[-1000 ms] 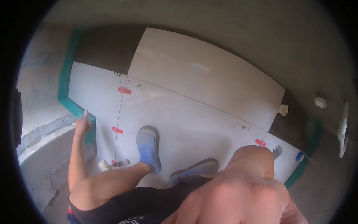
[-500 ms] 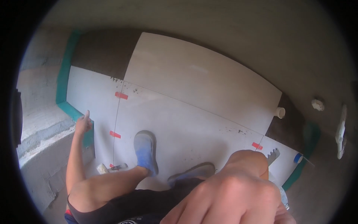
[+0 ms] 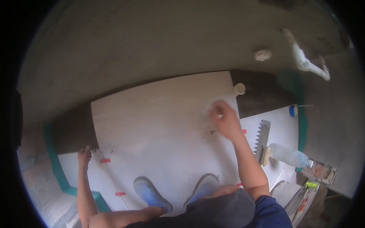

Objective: The person lays floor tiles using a notched trowel, a water bottle, and a rubber mallet, and then uses a power tile cutter to trim a tile.

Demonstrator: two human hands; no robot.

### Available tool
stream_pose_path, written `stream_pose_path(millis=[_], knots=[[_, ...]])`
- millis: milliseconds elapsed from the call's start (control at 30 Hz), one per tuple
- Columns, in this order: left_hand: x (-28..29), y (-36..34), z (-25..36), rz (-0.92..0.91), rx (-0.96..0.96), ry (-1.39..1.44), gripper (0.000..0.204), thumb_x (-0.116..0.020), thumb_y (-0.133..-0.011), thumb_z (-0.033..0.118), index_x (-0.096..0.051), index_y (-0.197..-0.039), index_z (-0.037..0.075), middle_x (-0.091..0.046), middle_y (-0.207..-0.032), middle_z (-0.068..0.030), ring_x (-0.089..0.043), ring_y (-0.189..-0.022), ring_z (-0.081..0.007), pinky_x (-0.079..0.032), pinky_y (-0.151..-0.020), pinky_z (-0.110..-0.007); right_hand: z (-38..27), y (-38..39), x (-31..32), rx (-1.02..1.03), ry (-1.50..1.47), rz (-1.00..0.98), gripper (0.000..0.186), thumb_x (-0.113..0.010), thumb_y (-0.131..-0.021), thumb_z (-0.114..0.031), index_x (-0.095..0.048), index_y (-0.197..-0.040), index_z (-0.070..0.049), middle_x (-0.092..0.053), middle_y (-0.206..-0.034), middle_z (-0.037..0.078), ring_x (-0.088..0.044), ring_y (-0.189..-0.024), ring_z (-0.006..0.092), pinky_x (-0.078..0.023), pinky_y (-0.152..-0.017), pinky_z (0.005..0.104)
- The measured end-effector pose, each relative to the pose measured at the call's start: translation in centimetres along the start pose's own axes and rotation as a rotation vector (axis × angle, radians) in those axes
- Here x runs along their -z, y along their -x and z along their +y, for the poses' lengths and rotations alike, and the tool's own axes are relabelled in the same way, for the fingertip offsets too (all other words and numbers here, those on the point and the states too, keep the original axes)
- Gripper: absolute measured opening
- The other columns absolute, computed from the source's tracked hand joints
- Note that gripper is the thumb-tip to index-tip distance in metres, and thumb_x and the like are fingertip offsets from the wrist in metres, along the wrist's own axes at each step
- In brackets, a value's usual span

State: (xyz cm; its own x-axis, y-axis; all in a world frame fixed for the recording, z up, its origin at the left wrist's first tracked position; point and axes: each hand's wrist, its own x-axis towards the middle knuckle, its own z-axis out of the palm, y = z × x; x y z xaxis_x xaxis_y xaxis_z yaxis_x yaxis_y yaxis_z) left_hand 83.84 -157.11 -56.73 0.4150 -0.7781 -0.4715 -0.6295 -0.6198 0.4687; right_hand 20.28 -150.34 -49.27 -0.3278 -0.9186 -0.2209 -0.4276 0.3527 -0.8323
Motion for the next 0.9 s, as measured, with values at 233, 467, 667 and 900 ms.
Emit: stream_pose_path(millis=[233, 467, 667, 900], knots=[[-6.0, -11.0, 3.4, 0.151, -0.875, -0.570, 0.036, -0.059, -0.090, 0.031, -0.063, -0.081, -0.003, -0.065, -0.073, -0.0160, -0.065, -0.068, -0.0318, -0.049, -0.062, -0.041, 14.2, -4.1, 4.8, -0.360, 0.490, 0.336, 0.045, -0.065, -0.082, -0.039, -0.063, -0.095, 0.004, -0.066, -0.087, 0.024, -0.064, -0.087, 0.0382, -0.051, -0.077, 0.0431], [-8.0, -13.2, 5.5, 0.003, -0.268, -0.220, 0.047, -0.065, -0.086, 0.042, -0.066, -0.100, -0.002, -0.068, -0.101, -0.0228, -0.065, -0.094, -0.0355, -0.049, -0.080, -0.039, 15.1, -5.0, 3.8, -0.432, 0.511, 0.246, 0.055, -0.067, -0.080, -0.049, -0.065, -0.098, 0.003, -0.068, -0.097, 0.023, -0.064, -0.095, 0.0378, -0.051, -0.083, 0.0427], [-8.2, -14.7, 3.9, -0.074, -0.294, -0.086, 0.048, -0.056, -0.092, 0.044, -0.066, -0.098, -0.003, -0.068, -0.094, -0.0101, -0.062, -0.087, -0.0219, -0.047, -0.078, -0.037, 14.4, -5.5, 4.0, -0.480, 0.513, 0.265, 0.060, -0.068, -0.079, -0.051, -0.066, -0.104, 0.004, -0.068, -0.101, 0.022, -0.065, -0.096, 0.0354, -0.051, -0.083, 0.0406], [-4.7, -9.2, 2.9, 0.159, -0.331, -0.109, 0.049, -0.046, -0.098, 0.040, -0.066, -0.090, -0.004, -0.066, -0.081, -0.0125, -0.057, -0.071, -0.0226, -0.048, -0.068, -0.040, 12.2, -1.2, 6.2, -0.481, 0.412, 0.130, 0.064, -0.070, -0.078, -0.053, -0.064, -0.107, 0.004, -0.068, -0.100, 0.021, -0.066, -0.094, 0.0311, -0.050, -0.083, 0.0389]])
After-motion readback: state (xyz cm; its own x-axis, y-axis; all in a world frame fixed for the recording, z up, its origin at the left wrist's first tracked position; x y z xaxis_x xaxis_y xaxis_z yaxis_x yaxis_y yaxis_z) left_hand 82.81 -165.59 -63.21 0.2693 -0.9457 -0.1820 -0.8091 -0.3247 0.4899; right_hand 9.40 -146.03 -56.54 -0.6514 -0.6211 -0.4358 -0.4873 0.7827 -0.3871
